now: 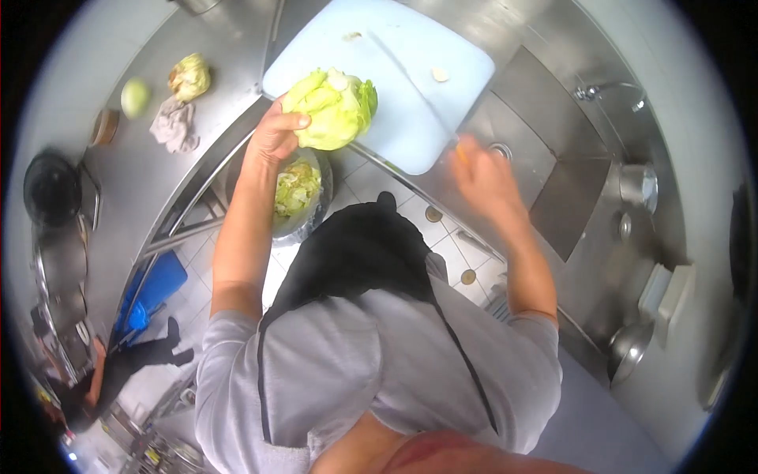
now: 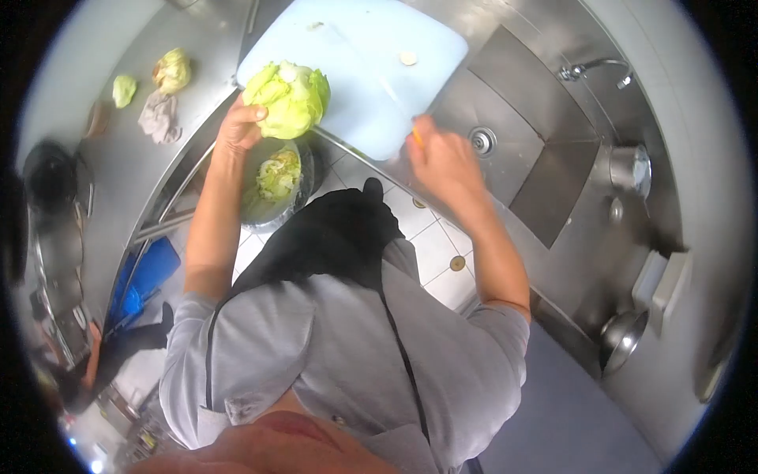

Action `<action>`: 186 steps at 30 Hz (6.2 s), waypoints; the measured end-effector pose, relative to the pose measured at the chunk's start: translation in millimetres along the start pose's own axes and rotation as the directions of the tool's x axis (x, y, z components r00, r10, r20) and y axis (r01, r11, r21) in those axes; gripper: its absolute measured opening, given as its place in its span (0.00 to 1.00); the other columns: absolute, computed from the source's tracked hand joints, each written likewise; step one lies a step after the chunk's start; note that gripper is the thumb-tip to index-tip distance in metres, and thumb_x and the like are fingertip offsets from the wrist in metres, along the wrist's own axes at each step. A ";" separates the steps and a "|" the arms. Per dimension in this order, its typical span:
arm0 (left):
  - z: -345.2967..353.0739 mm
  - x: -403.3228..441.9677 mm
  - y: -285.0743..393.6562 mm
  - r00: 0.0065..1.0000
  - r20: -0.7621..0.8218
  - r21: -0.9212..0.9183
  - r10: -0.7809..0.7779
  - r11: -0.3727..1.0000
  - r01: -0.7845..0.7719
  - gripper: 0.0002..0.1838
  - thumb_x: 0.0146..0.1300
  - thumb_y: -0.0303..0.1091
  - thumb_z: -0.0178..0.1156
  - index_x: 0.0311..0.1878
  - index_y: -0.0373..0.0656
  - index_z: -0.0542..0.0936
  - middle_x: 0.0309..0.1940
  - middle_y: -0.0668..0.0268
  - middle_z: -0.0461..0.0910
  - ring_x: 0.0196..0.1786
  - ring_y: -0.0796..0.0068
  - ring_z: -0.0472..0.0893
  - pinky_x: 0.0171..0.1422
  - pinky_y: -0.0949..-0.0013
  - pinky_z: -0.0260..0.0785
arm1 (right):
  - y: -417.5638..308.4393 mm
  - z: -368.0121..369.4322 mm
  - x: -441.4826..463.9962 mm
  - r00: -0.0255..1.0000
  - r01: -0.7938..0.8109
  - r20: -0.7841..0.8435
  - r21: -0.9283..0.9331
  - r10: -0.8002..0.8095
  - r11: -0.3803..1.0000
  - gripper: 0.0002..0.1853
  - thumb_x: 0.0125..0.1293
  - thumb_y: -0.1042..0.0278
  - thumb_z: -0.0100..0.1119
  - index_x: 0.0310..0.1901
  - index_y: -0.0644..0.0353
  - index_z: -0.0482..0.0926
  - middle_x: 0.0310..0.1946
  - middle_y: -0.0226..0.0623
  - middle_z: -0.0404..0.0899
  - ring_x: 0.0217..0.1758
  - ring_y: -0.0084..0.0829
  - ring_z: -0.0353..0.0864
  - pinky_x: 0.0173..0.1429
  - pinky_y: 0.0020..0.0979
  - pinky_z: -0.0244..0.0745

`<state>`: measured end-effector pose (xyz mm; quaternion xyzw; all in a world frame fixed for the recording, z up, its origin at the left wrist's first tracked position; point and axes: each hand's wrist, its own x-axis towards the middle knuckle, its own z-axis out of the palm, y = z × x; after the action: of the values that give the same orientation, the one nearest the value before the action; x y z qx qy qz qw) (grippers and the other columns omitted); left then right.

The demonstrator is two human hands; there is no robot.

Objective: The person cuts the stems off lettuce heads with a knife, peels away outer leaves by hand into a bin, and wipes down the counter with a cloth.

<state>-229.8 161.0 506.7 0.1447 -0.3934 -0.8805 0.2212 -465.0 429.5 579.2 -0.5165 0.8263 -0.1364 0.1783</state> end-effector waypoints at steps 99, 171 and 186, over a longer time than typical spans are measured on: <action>-55.5 -183.9 21.5 0.668 -0.457 0.367 0.588 0.808 -0.460 0.28 0.64 0.29 0.71 0.67 0.38 0.75 0.60 0.63 0.80 0.63 0.73 0.77 0.68 0.65 0.69 | -273.6 173.8 124.3 0.761 -0.062 0.012 0.997 -0.649 -0.055 0.37 0.64 0.61 0.62 0.74 0.63 0.65 0.64 0.47 0.76 0.66 0.38 0.78 0.72 0.39 0.71; -308.9 -205.1 99.0 0.061 -0.285 0.818 0.957 0.210 0.536 0.23 0.60 0.45 0.66 0.53 0.39 0.85 0.50 0.52 0.80 0.48 0.56 0.80 0.54 0.55 0.74 | -30.3 57.8 77.7 0.861 -0.088 -0.493 0.096 0.124 0.991 0.13 0.65 0.69 0.64 0.51 0.59 0.85 0.44 0.50 0.86 0.46 0.46 0.87 0.53 0.42 0.80; -102.7 99.8 63.5 0.846 0.189 0.893 0.499 -0.445 0.063 0.20 0.64 0.27 0.56 0.59 0.48 0.84 0.56 0.55 0.83 0.58 0.50 0.80 0.62 0.53 0.75 | 32.9 81.1 139.0 0.826 0.123 -0.499 -0.296 -0.263 0.947 0.19 0.63 0.73 0.62 0.56 0.58 0.82 0.54 0.49 0.79 0.53 0.52 0.79 0.55 0.48 0.80</action>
<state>-254.1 8.5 480.1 0.3184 -0.9131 -0.0425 0.2512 -512.2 314.9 471.5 -0.5581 0.7965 -0.1860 -0.1393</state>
